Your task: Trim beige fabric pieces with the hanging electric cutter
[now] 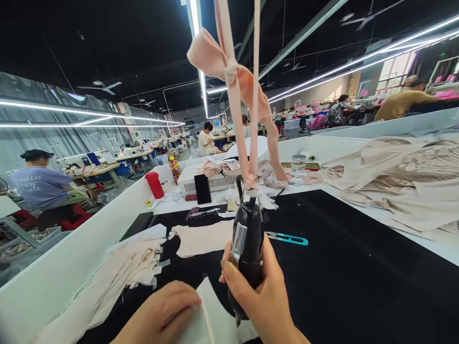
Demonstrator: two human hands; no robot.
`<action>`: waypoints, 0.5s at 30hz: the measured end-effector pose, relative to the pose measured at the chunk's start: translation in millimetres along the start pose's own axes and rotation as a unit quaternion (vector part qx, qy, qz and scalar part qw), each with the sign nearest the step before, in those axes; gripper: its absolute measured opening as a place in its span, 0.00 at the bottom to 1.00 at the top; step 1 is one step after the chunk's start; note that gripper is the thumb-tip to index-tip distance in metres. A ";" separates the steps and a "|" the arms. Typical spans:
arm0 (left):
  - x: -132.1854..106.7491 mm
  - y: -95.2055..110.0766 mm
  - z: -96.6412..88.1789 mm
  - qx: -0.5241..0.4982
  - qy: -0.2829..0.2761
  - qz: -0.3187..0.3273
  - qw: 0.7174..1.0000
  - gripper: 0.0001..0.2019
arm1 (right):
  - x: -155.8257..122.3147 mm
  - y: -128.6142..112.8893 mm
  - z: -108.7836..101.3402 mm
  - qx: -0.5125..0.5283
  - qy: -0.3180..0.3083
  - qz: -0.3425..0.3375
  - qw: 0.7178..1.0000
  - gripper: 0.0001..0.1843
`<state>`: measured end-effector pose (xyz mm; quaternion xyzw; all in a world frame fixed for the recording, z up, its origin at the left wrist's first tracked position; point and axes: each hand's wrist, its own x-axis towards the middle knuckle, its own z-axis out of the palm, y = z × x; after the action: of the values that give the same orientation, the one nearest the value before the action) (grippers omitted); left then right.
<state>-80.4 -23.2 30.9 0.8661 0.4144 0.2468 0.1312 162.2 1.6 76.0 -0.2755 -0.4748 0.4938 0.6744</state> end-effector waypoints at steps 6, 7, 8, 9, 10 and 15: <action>35.1 -19.8 6.5 0.077 0.031 -0.152 0.985 0.10 | -4.3 -5.5 4.7 0.016 0.026 0.003 1.000 0.20; 38.9 -22.2 8.5 0.081 0.028 -0.148 0.985 0.11 | -4.6 -6.3 4.2 0.013 0.028 0.003 1.000 0.21; 41.5 -24.2 10.6 0.084 0.026 -0.141 0.986 0.11 | -4.8 -7.0 3.5 0.010 0.030 0.004 0.999 0.22; 43.0 -25.9 12.5 0.088 0.024 -0.135 0.987 0.11 | -5.0 -7.5 2.7 0.005 0.032 0.005 0.999 0.22; 43.5 -27.3 14.1 0.093 0.023 -0.128 0.987 0.11 | -5.2 -7.9 1.8 0.001 0.035 0.006 0.999 0.23; 41.2 -32.3 19.1 0.129 0.020 -0.092 0.987 0.07 | -4.3 -9.5 -0.7 -0.009 0.042 0.006 0.999 0.21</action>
<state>-69.2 28.7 14.0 0.8288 0.5233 0.1954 0.0317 166.4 -5.7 82.2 -0.3053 -0.4491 0.4816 0.6878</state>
